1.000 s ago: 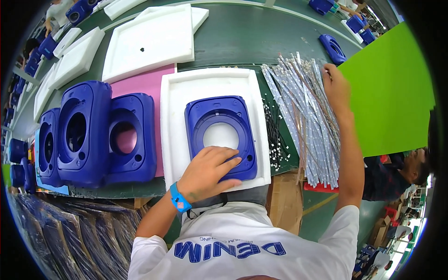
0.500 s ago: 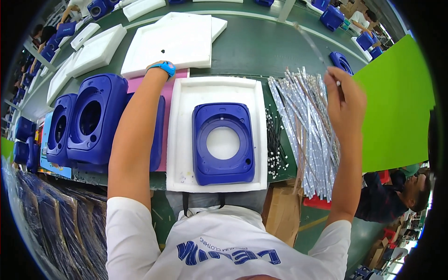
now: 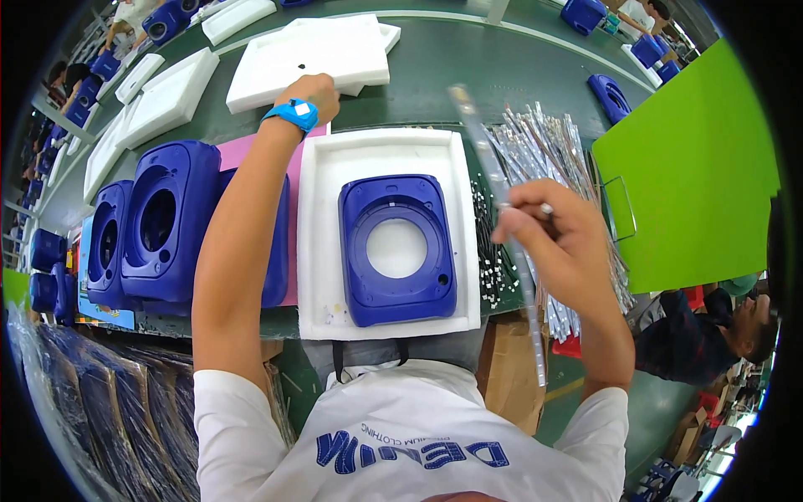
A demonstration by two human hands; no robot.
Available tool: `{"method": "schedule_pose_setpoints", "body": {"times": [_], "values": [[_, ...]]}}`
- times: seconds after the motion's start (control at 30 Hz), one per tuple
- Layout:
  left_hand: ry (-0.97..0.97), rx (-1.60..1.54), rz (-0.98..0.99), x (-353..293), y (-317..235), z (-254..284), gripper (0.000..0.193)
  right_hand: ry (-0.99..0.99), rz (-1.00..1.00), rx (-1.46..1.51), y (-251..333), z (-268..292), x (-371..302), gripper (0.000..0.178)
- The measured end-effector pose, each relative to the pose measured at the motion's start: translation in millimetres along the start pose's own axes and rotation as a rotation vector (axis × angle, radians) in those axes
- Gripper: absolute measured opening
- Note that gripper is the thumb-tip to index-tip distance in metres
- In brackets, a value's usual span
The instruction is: The person manually fits a white circular component and wiring into a blue plastic electronic housing unit.
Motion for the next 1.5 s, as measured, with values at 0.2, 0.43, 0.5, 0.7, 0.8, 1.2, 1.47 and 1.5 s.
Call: {"method": "schedule_pose_setpoints", "body": {"times": [0.2, 0.43, 0.5, 0.7, 0.8, 1.2, 1.47, 1.5], "values": [[-0.031, -1.867, -0.146, -122.3, -111.0, 60.9, 0.047, 0.064, -0.219, 0.529, -44.3, -75.5, 21.8, 0.012], [-0.362, -1.542, -0.152, -177.2, -69.6, 95.1, 0.04, 0.158, -0.066, 0.335, -38.3, -137.0, 13.0, 0.017], [-0.337, -1.319, -0.111, -189.4, -49.8, 104.1, 0.036, 0.116, -0.043, 0.421, -67.2, -133.6, 7.1, 0.026], [0.33, -1.376, 0.15, -256.2, -65.2, 5.3, 0.025, 0.278, -0.316, 0.622, -76.6, -137.9, -25.3, 0.039], [0.212, -1.406, 0.071, -263.1, -78.5, -7.1, 0.025, 0.486, -0.358, 0.57, -73.1, -150.0, -32.1, 0.04], [0.164, -1.366, 0.103, -259.9, -82.2, -35.2, 0.013, 0.108, -0.007, 0.127, -65.2, -146.6, -26.5, 0.012], [0.206, -1.54, 0.012, -257.8, -79.9, -42.8, 0.025, 0.062, -0.141, 0.338, -81.1, -145.0, -24.5, 0.012], [0.192, -1.53, -0.047, -259.1, -80.2, -41.5, 0.03, 0.065, -0.145, 0.341, -81.9, -145.6, -25.1, 0.012]]}}
Point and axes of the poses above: each hand's wrist, its own x-axis towards the middle knuckle, its own z-axis out of the back of the hand, y = z × x, the point moved 7 cm from there along x, towards the middle knuckle
